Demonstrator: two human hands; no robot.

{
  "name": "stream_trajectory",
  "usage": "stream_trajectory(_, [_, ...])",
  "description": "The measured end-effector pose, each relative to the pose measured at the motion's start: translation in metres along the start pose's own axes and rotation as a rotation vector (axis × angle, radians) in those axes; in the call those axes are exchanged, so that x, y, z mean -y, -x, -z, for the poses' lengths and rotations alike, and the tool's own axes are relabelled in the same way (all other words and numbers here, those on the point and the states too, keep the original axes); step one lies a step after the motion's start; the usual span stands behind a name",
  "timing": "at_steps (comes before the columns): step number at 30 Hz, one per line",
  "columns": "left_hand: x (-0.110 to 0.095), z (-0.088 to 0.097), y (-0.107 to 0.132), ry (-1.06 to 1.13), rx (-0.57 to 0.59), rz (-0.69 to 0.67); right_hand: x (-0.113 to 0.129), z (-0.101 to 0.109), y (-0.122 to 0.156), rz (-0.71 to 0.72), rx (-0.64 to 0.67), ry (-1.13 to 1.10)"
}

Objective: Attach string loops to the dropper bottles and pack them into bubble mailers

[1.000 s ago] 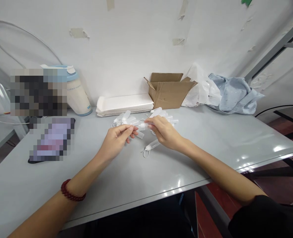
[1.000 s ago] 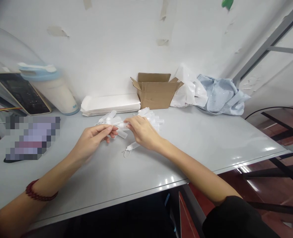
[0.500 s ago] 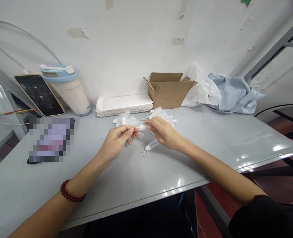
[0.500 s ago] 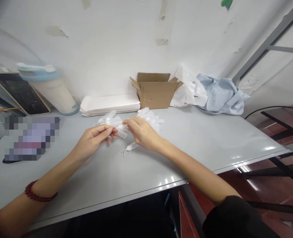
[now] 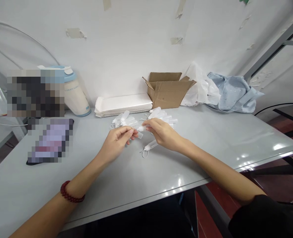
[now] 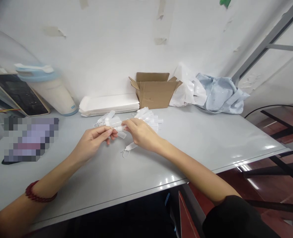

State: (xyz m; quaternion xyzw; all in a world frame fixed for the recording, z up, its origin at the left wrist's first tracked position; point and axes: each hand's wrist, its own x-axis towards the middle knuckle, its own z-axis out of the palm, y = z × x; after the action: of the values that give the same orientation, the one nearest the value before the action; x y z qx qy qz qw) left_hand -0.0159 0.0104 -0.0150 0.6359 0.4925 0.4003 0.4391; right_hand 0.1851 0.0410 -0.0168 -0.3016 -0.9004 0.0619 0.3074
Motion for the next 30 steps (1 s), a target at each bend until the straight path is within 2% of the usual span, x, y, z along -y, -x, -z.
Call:
stream_trajectory(8, [0.001,-0.008,0.003,-0.055,-0.051,-0.022,-0.002,-0.013,0.004,0.021,-0.039,-0.018])
stream_trajectory(15, [0.002,-0.009,0.006,-0.013,-0.022,0.004,-0.003,-0.019,0.009,0.071,-0.067,0.006])
stream_trajectory(24, [0.003,-0.01,0.005,-0.014,-0.007,0.015,-0.003,-0.021,0.009,0.068,-0.049,-0.02])
stream_trajectory(30, [-0.004,-0.005,0.002,-0.05,-0.044,0.004,-0.002,-0.01,0.002,0.053,-0.075,-0.004])
